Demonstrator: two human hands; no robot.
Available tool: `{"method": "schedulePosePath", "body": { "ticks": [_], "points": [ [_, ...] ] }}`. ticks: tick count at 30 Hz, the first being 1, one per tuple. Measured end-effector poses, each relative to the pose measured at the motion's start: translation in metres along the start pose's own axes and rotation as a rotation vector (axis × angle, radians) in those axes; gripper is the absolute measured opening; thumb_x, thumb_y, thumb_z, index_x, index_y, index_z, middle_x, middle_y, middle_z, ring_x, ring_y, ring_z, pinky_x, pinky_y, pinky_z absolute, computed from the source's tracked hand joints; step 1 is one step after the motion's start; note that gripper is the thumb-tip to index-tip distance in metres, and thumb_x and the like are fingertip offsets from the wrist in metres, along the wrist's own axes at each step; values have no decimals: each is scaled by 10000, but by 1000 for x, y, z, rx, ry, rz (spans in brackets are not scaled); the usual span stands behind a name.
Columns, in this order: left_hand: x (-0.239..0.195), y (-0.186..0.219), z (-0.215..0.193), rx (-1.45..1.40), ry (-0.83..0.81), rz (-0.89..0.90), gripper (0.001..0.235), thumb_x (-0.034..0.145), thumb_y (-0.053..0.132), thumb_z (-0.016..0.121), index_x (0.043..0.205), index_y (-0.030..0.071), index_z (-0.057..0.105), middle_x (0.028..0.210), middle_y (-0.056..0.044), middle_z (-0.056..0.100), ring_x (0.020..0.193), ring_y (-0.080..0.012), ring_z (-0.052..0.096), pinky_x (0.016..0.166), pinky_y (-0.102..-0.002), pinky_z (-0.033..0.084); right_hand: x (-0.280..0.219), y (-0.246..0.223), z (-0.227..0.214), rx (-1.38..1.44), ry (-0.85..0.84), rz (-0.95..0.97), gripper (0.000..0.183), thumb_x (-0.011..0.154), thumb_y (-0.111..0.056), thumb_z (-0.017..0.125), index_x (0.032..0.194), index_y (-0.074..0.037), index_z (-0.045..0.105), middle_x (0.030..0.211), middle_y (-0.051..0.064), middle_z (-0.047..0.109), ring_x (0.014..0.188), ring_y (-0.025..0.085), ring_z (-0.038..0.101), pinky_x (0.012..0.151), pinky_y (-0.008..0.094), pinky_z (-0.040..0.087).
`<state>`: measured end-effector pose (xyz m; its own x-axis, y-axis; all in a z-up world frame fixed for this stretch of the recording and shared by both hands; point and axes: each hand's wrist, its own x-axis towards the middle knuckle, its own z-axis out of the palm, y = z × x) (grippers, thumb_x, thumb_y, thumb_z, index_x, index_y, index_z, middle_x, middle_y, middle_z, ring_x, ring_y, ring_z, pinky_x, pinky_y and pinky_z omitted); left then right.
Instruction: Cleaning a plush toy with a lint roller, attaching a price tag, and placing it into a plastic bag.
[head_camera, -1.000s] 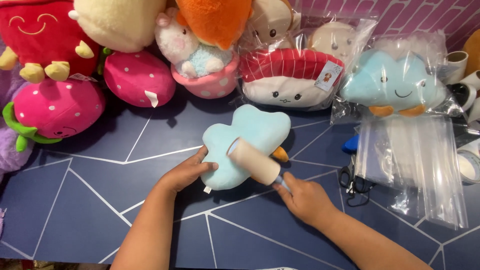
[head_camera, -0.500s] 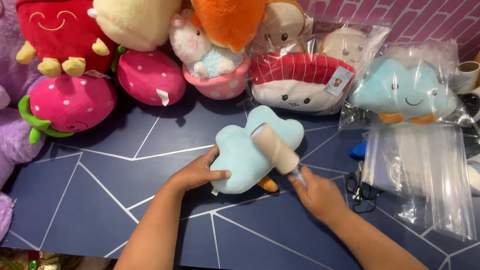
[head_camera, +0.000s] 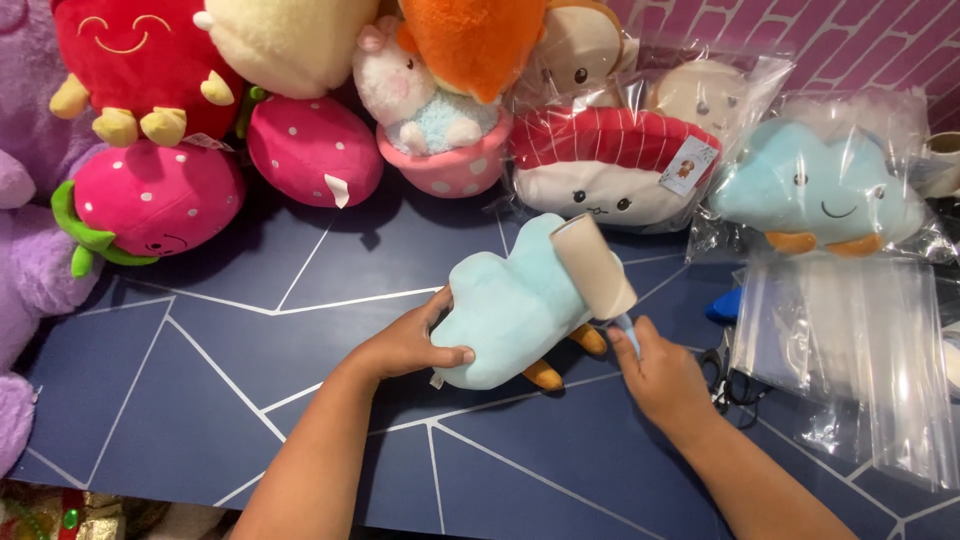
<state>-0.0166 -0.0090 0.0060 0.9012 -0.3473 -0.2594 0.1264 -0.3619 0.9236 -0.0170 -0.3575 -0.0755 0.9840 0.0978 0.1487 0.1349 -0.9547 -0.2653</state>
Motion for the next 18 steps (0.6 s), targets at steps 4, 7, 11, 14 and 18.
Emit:
{"method": "schedulePosePath", "body": {
  "ticks": [4, 7, 11, 14, 18],
  "points": [
    [2, -7, 0, -23, 9, -11, 1189, 666, 344, 888, 1630, 92, 239, 1492, -232, 556, 1406, -425, 490, 1120, -547, 438, -25, -26, 2, -40, -41, -205, 376, 989, -565, 442, 980, -212, 570, 620, 142, 699, 655, 345, 754, 625, 467, 603],
    [9, -17, -1, -2, 17, 19, 1190, 640, 340, 871, 1622, 77, 253, 1493, -243, 548, 1420, -437, 471, 1134, -554, 426, -28, -28, 4, -59, -82, -317, 379, 980, -592, 439, 918, -241, 566, 641, 81, 708, 665, 276, 766, 611, 396, 617],
    [-4, 4, 4, -3, 41, 46, 1180, 653, 338, 885, 1627, 98, 262, 1494, -214, 558, 1419, -415, 477, 1127, -544, 427, -4, -8, -7, -74, 14, -150, 400, 1007, -573, 429, 950, -201, 564, 623, 128, 694, 669, 342, 746, 628, 466, 590],
    [2, 0, 0, 68, 97, 101, 1162, 639, 330, 850, 1630, 128, 278, 1455, -182, 590, 1356, -402, 536, 1090, -536, 465, 10, 12, -9, -31, 64, -31, 417, 1051, -548, 420, 942, -165, 543, 626, 173, 677, 693, 385, 733, 641, 490, 570],
    [-5, 13, -10, 226, 199, 194, 1145, 593, 345, 815, 1623, 222, 329, 1399, -134, 633, 1262, -392, 612, 1044, -527, 514, 4, 10, 5, 113, 14, 1, 458, 1048, -589, 391, 1004, -168, 567, 656, 207, 698, 743, 434, 730, 661, 548, 564]
  ]
}}
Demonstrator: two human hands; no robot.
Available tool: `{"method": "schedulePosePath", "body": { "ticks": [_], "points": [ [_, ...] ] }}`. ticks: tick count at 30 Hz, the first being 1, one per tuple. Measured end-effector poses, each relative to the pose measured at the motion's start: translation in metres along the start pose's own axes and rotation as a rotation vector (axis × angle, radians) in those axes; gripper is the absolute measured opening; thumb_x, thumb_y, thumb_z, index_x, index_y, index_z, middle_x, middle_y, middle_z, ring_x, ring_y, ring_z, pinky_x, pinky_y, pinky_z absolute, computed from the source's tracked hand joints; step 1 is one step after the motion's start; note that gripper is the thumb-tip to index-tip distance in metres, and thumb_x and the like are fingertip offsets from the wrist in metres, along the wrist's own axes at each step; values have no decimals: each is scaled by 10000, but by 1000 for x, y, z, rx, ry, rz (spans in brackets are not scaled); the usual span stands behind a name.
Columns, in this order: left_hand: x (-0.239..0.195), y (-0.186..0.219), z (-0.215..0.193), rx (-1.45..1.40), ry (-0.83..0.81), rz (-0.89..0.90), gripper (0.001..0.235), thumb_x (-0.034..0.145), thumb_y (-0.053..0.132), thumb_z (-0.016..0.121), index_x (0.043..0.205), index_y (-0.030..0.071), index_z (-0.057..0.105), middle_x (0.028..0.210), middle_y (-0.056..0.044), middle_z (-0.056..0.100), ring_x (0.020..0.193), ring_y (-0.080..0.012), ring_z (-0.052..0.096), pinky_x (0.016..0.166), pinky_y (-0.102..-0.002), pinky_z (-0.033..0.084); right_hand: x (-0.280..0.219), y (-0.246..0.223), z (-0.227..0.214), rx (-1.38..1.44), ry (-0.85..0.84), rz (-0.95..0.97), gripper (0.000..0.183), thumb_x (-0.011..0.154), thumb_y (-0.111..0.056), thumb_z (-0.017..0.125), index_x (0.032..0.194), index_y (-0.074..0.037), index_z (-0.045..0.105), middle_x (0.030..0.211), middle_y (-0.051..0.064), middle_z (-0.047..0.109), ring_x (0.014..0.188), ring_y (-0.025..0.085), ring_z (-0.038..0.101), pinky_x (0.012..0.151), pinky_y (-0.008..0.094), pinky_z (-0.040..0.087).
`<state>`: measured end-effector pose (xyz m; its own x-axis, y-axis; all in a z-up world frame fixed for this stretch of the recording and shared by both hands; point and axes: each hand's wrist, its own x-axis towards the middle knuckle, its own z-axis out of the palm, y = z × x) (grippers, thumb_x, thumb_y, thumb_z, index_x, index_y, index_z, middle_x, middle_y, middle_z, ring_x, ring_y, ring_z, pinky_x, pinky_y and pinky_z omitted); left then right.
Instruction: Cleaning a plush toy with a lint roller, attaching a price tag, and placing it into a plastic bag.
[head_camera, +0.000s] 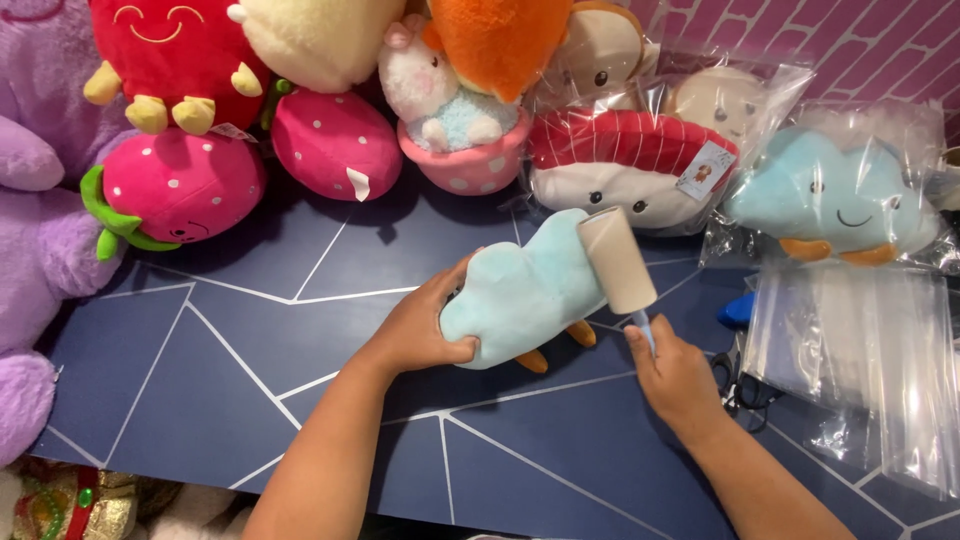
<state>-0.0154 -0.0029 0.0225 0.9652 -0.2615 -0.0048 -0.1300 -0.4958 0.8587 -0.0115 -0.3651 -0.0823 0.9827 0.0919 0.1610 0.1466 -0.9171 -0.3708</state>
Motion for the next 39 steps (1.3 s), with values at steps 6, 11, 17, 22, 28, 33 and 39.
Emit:
{"method": "schedulePosePath", "body": {
  "ticks": [6, 11, 17, 22, 28, 33, 39],
  "points": [
    [-9, 3, -4, 132, 35, 54, 1146, 592, 380, 800, 1619, 219, 317, 1354, -155, 646, 1159, -421, 666, 973, -546, 550, -20, -14, 23, -162, -34, -214, 410, 1005, -573, 377, 1069, -243, 611, 674, 91, 725, 694, 283, 769, 641, 406, 614],
    [-12, 6, -7, 117, -34, 54, 1192, 597, 416, 809, 1635, 218, 258, 1311, -178, 647, 1172, -425, 658, 973, -540, 551, -2, -20, 3, -4, 36, -50, 451, 1083, -525, 367, 1098, -151, 619, 695, 214, 710, 753, 409, 740, 684, 509, 592],
    [-13, -4, 1, -42, -24, 78, 1121, 633, 437, 877, 1567, 123, 343, 1227, -202, 607, 1209, -432, 605, 994, -548, 530, -8, -18, 13, -18, 19, -93, 445, 1065, -532, 374, 1044, -160, 617, 695, 205, 716, 759, 397, 746, 692, 510, 592],
    [9, -43, 26, -462, 6, 144, 640, 812, 315, 856, 1207, 137, 385, 1514, -186, 475, 1435, -414, 421, 1126, -552, 422, -14, -20, 17, -83, -35, -177, 464, 1027, -570, 372, 1062, -208, 660, 673, 98, 744, 683, 271, 774, 671, 398, 634],
    [17, -60, 41, -487, 28, 191, 810, 757, 259, 879, 1388, 212, 372, 1556, -122, 463, 1443, -385, 420, 1129, -553, 451, 9, 3, 15, 46, 34, -61, 445, 1071, -531, 401, 1071, -157, 643, 676, 92, 735, 746, 335, 753, 701, 482, 596],
    [13, -52, 38, -273, 104, 300, 652, 866, 385, 724, 1441, 242, 451, 1560, -71, 417, 1460, -275, 403, 1203, -470, 308, -1, -4, 19, 125, -146, -88, 343, 1007, -478, 459, 1004, -152, 565, 763, 109, 676, 772, 381, 684, 697, 455, 466],
    [22, -61, 39, -187, 228, 421, 601, 957, 638, 532, 1336, 172, 522, 1555, -153, 456, 1509, -348, 344, 1204, -542, 283, -13, 4, 35, 21, -88, -375, 371, 977, -501, 449, 933, -167, 604, 602, 18, 583, 535, 240, 591, 507, 416, 454]
  ]
}}
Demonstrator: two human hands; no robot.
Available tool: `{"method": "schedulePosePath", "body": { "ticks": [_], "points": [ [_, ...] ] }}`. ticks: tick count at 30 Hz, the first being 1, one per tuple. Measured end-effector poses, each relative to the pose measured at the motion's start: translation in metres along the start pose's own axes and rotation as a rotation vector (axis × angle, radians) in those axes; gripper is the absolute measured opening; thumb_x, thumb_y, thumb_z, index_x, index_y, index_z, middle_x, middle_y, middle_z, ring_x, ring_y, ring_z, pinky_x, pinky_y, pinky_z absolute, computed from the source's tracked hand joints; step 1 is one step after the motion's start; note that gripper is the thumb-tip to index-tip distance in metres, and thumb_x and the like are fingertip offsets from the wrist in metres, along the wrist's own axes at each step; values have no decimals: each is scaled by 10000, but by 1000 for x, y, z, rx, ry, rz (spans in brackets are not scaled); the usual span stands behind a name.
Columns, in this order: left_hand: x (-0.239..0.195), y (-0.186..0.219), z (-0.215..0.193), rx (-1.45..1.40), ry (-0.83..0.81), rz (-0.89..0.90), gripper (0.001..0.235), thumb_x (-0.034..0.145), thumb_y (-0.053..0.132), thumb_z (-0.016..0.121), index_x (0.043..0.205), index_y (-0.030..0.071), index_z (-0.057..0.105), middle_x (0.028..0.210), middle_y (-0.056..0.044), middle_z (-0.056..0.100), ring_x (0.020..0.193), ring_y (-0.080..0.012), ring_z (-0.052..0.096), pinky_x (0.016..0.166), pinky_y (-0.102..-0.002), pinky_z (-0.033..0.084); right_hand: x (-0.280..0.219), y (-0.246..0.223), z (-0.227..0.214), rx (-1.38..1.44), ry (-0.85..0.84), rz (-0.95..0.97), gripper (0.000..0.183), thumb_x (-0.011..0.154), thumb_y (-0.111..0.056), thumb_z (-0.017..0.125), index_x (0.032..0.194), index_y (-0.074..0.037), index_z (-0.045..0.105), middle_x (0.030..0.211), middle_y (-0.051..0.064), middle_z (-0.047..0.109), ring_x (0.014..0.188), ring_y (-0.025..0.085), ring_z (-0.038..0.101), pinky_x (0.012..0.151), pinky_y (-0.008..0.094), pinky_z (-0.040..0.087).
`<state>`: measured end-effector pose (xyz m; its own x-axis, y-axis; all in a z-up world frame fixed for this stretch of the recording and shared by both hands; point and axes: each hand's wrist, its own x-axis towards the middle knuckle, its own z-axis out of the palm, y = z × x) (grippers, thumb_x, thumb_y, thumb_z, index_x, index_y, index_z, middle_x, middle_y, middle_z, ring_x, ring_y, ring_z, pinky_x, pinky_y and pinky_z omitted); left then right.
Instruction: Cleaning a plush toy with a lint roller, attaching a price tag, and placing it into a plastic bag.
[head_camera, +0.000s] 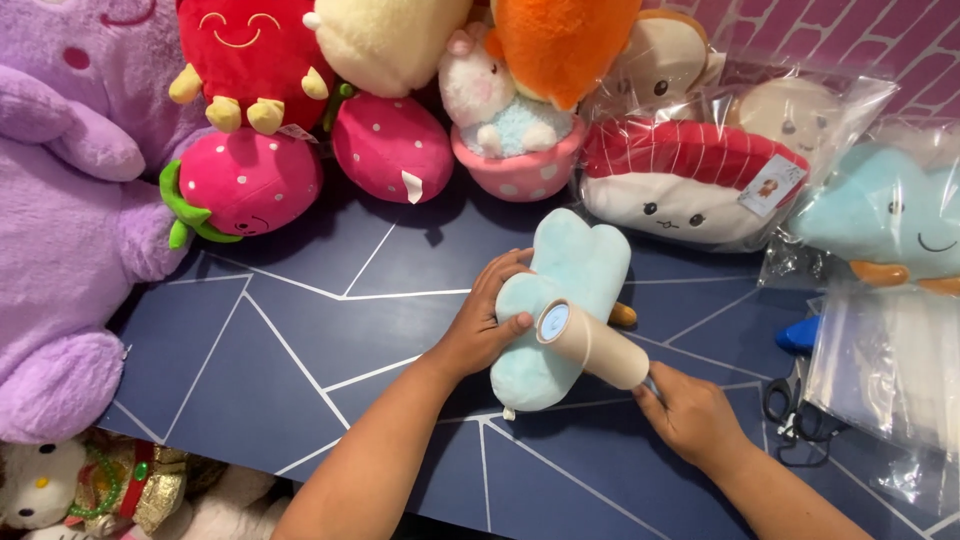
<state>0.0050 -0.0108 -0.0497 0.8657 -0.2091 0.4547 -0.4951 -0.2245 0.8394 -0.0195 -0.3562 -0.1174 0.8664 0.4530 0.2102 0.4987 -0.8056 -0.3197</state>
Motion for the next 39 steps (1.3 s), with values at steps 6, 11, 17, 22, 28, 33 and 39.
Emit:
{"method": "schedulePosePath", "body": {
  "ticks": [6, 11, 17, 22, 28, 33, 39],
  "points": [
    [-1, 7, 0, -27, -5, 110, 582, 993, 659, 486, 1288, 158, 512, 1484, -80, 526, 1560, -393, 294, 1232, -569, 300, 11, -11, -20, 95, -48, 243, 420, 1008, -506, 410, 963, -132, 596, 650, 43, 613, 618, 263, 652, 629, 407, 483],
    [-3, 2, -1, -101, 27, 134, 666, 1028, 724, 336, 1304, 142, 510, 1455, -82, 557, 1554, -380, 315, 1246, -548, 300, -2, -7, -6, 61, -12, -72, 357, 980, -485, 466, 907, -169, 616, 634, 16, 600, 563, 253, 616, 547, 415, 458],
    [-4, 0, 2, -272, 31, 53, 625, 1044, 688, 287, 1256, 145, 513, 1430, -79, 547, 1545, -393, 350, 1235, -508, 309, 9, -12, -6, 19, 22, 56, 386, 1003, -493, 424, 947, -150, 590, 630, 64, 598, 581, 309, 621, 552, 455, 451],
    [-4, 10, 1, -250, 51, 37, 596, 1071, 627, 281, 1284, 126, 524, 1372, -68, 574, 1535, -397, 369, 1239, -492, 309, 3, -7, 1, 17, 35, 16, 383, 993, -495, 430, 894, -151, 569, 601, 43, 576, 537, 280, 584, 557, 436, 458],
    [-3, 6, 2, -266, 55, -1, 587, 1073, 613, 260, 1260, 128, 532, 1349, -53, 562, 1503, -332, 391, 1228, -461, 304, 7, -16, -4, 51, 88, -241, 365, 992, -440, 488, 1070, -148, 693, 720, 8, 658, 594, 226, 655, 513, 393, 472],
    [-3, 3, 3, -276, 46, 40, 580, 1078, 617, 266, 1257, 125, 516, 1343, -54, 556, 1497, -351, 390, 1220, -468, 325, 5, -14, -7, 127, 69, -93, 383, 974, -448, 493, 1141, -169, 695, 676, 17, 670, 562, 223, 643, 528, 387, 475],
    [-2, 4, 1, -288, 63, 3, 585, 1080, 593, 271, 1275, 109, 535, 1343, -92, 556, 1473, -315, 410, 1220, -441, 317, 4, -18, -1, 47, 91, -246, 319, 978, -396, 538, 1102, -142, 686, 806, 27, 703, 665, 251, 692, 575, 398, 508]
  ]
}}
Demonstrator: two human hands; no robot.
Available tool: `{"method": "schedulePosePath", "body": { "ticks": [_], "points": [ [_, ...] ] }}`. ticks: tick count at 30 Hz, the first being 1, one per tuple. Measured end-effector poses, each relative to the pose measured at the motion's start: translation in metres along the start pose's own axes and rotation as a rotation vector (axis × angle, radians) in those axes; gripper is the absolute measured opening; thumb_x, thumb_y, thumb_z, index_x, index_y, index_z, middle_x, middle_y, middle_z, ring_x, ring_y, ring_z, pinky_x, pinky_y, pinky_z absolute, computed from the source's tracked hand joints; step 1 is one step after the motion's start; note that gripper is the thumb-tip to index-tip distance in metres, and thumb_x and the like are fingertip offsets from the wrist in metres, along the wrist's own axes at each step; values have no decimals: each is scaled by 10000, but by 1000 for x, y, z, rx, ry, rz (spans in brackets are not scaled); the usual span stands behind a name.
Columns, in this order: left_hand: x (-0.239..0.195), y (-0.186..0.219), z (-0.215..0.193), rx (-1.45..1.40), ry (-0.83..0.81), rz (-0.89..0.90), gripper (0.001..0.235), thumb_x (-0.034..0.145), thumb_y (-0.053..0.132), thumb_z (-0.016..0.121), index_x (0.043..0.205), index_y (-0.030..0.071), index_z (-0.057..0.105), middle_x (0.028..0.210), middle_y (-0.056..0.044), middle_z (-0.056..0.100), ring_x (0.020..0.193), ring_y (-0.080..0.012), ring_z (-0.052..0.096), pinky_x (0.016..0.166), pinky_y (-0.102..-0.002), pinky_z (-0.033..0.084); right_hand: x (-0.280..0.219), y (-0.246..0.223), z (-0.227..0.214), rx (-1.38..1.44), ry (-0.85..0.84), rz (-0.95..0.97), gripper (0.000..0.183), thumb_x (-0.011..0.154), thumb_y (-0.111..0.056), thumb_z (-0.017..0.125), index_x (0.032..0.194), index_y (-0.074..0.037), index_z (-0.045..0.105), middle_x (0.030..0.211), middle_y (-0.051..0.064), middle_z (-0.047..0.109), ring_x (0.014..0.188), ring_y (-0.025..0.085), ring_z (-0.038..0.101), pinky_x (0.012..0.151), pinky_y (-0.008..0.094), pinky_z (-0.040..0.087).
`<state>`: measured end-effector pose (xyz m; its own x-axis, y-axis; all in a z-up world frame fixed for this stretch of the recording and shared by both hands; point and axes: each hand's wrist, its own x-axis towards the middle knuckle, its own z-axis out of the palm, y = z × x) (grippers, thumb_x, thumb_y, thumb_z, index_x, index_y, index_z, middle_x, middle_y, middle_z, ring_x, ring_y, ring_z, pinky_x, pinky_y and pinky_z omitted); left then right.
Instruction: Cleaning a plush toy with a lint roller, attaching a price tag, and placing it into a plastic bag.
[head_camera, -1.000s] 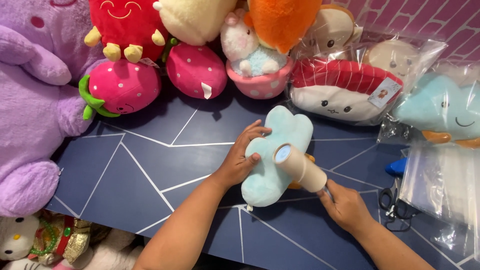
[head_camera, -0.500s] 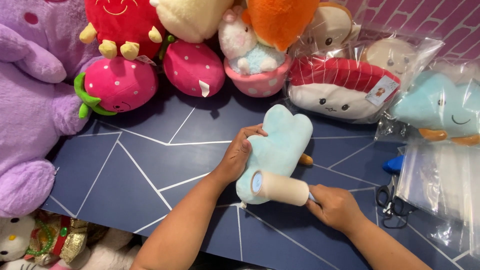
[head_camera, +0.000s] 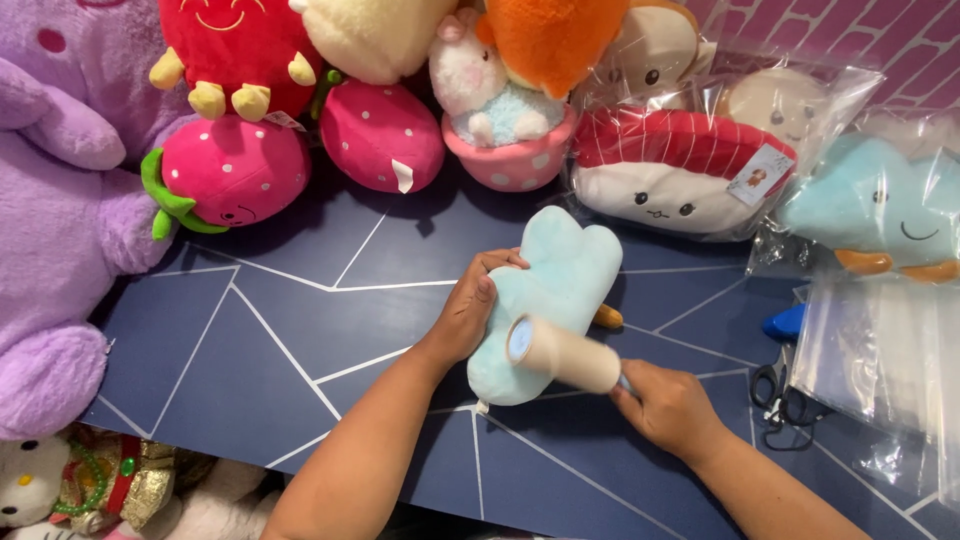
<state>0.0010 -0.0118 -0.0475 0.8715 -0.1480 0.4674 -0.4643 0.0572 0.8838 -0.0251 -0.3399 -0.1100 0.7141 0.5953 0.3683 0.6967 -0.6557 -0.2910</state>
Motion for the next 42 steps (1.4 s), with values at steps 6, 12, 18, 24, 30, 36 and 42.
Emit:
{"method": "schedulePosePath", "body": {
  "ticks": [6, 12, 18, 24, 30, 36, 42],
  "points": [
    [-1, 0, 1, -2, 9, -19, 588, 1068, 613, 275, 1253, 118, 535, 1329, -74, 568, 1467, -309, 427, 1216, -441, 329, -8, 13, 11, 15, -41, 60, 392, 975, -464, 509, 1156, -164, 684, 899, 39, 744, 771, 286, 720, 625, 426, 522],
    [0, -2, 1, -20, 16, -21, 584, 1066, 617, 278, 1240, 121, 531, 1320, -87, 573, 1412, -287, 468, 1189, -442, 362, 1, -2, 4, -45, 12, -69, 321, 992, -438, 532, 1090, -172, 683, 810, -1, 683, 665, 238, 676, 563, 394, 499],
    [3, 1, -3, -17, -15, -45, 632, 1054, 596, 247, 1150, 34, 520, 1285, -190, 593, 1401, -385, 469, 1186, -548, 312, 11, -10, -4, -59, 126, -43, 339, 973, -500, 562, 860, -189, 634, 549, 13, 537, 509, 225, 645, 480, 316, 546],
    [2, -6, -3, -17, -13, -48, 635, 1056, 598, 237, 1153, 39, 522, 1281, -183, 596, 1390, -366, 482, 1185, -532, 318, 10, -14, -1, -182, 132, -107, 398, 981, -575, 507, 884, -211, 635, 571, 2, 505, 512, 198, 630, 482, 314, 543],
    [1, -8, -2, -27, -12, -30, 632, 1052, 608, 256, 1160, 48, 526, 1282, -175, 590, 1390, -356, 481, 1180, -514, 328, 16, -25, -13, -95, 73, -124, 368, 989, -533, 512, 832, -218, 618, 537, -21, 493, 472, 189, 614, 449, 297, 531],
    [1, -13, -4, -35, -16, -41, 619, 1060, 589, 259, 1166, 37, 519, 1287, -184, 587, 1384, -354, 487, 1178, -516, 326, 15, -20, -8, -208, 93, -56, 463, 1006, -594, 413, 859, -203, 611, 518, -21, 483, 444, 178, 602, 435, 298, 516],
    [1, -6, -1, -60, 4, -101, 418, 1096, 409, 358, 1169, 37, 535, 1299, -173, 591, 1368, -311, 499, 1177, -488, 335, 3, 13, -2, -267, 89, 208, 382, 1038, -500, 449, 987, -166, 626, 562, 40, 587, 556, 228, 687, 512, 340, 564]
  ]
}}
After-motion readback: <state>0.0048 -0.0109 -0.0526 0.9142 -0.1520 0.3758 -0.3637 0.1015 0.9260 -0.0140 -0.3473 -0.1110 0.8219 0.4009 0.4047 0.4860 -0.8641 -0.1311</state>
